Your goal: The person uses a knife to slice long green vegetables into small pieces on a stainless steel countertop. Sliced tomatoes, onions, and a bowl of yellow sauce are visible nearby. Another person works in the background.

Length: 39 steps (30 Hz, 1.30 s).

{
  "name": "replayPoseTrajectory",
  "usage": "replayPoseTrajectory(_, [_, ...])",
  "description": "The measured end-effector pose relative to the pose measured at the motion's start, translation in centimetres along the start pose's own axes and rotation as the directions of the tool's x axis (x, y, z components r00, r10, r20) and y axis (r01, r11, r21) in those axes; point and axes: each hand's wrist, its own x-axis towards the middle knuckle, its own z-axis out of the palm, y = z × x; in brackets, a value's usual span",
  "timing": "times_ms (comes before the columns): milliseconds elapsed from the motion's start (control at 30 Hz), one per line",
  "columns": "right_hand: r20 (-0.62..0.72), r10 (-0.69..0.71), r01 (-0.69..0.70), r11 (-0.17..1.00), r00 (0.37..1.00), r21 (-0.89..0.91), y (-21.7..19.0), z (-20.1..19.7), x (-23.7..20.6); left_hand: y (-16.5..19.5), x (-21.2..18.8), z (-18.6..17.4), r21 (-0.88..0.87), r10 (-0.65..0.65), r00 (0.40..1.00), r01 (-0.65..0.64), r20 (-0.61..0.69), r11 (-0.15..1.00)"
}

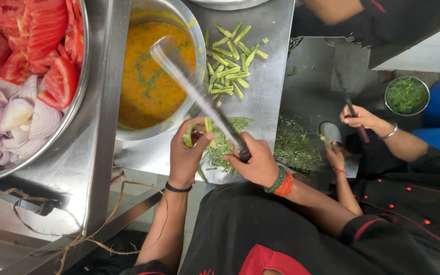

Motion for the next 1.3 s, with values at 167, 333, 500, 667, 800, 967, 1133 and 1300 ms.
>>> replayPoseTrajectory(167, [-0.031,0.000,0.006,0.980,1.000,0.197,2.1,0.2,0.5,-1.8,-1.0,0.4,0.418,0.028,0.994,-0.068,0.102,0.906])
replayPoseTrajectory(333, [0.143,0.509,-0.526,0.789,0.849,0.317,4.5,1.0,2.3,-2.7,-1.4,1.5,0.621,-0.085,0.994,0.024,0.068,0.783])
replayPoseTrajectory(500, [-0.197,0.301,-0.296,0.954,0.933,0.054,3.8,-1.5,9.3,-2.5,-0.9,1.3,0.605,-0.014,1.000,0.000,0.018,0.796])
replayPoseTrajectory(667, [-0.177,0.232,-0.206,0.966,0.956,0.155,1.2,-2.8,10.3,-1.2,-0.8,0.8,0.633,-0.092,0.995,0.040,0.049,0.773])
replayPoseTrajectory(800, [0.096,0.265,-0.281,0.912,0.960,0.299,0.4,-1.1,6.2,-0.3,-0.8,1.4,0.689,-0.004,1.000,-0.011,0.019,0.725])
replayPoseTrajectory(967, [0.264,0.397,-0.476,0.721,0.879,0.504,2.3,0.7,1.6,0.2,-1.3,2.8,0.686,0.166,0.979,-0.202,0.119,0.699])
replayPoseTrajectory(1133, [0.163,0.447,-0.376,0.441,0.880,0.815,3.6,-0.5,1.1,0.9,-1.7,3.8,0.644,0.113,0.976,-0.210,0.188,0.735])
replayPoseTrajectory(1300, [0.211,0.449,-0.314,0.169,0.868,0.934,2.0,-0.1,0.8,1.1,-2.4,4.7,0.530,0.442,0.882,-0.457,0.165,0.714])
